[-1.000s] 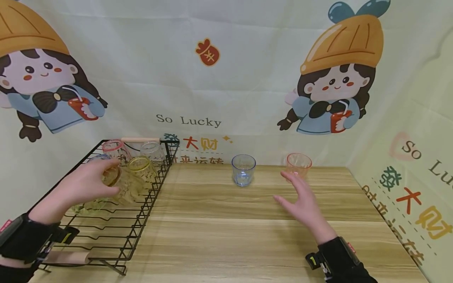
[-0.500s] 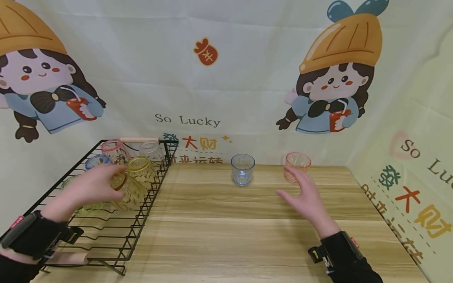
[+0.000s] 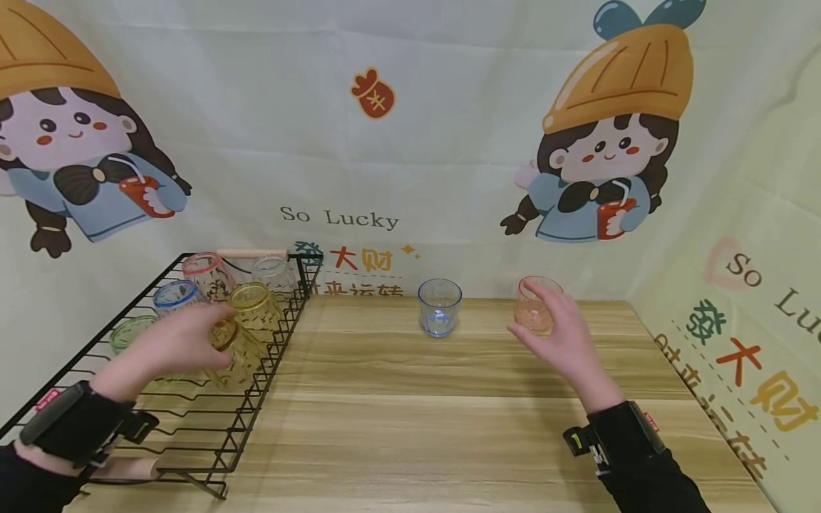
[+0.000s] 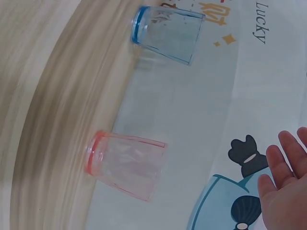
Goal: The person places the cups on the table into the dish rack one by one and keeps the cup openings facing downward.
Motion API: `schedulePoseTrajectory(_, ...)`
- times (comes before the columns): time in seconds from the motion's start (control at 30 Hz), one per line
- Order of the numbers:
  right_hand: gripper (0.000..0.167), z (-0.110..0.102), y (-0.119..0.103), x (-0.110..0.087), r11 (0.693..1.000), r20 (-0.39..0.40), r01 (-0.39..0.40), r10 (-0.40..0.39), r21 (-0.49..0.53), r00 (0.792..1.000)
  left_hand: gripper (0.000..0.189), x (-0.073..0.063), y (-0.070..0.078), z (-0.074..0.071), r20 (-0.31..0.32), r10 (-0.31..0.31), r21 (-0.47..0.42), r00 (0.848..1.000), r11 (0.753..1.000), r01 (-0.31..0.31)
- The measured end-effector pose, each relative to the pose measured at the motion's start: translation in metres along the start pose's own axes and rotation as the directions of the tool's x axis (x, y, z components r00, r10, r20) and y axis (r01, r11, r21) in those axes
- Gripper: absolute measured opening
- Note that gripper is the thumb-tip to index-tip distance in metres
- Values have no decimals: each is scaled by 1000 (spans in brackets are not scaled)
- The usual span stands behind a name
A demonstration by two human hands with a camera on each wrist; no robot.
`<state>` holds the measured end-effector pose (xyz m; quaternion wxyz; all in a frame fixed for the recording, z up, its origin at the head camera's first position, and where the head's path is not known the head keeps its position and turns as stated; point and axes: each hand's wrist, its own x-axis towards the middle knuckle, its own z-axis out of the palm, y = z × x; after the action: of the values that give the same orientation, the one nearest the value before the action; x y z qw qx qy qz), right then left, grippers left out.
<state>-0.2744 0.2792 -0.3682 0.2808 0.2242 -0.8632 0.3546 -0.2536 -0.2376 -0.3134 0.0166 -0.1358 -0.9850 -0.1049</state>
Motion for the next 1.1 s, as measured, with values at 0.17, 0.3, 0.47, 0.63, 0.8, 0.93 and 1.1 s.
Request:
schedulePoseTrajectory(0.17,66,-2,-2,2,1000,16,-25,25,-6,1000,79,2,0,4,11,0,16,1000,1000,0)
schedulePoseTrajectory(0.3,64,-2,-3,3,999,22,-38,38,-18,999,78,3,0,6,17,10,33,1000,999,-11)
schedulePoseTrajectory(0.47,65,-2,-2,4,999,24,-38,38,-26,999,78,4,2,6,30,6,42,1000,999,-8)
schedulePoseTrajectory(0.63,66,0,-1,6,999,20,-36,36,-24,999,77,4,3,5,43,-10,31,999,999,9)
schedulePoseTrajectory(0.8,66,1,-1,8,999,23,-35,36,-17,999,77,5,2,5,50,-17,19,999,1000,16)
schedulePoseTrajectory(0.93,66,1,-2,9,999,25,-51,51,-11,998,77,6,2,6,49,-18,13,999,1000,17)
schedulePoseTrajectory(1.1,65,1,-1,12,998,25,-54,54,-8,998,80,4,3,6,24,-19,4,1000,1000,19)
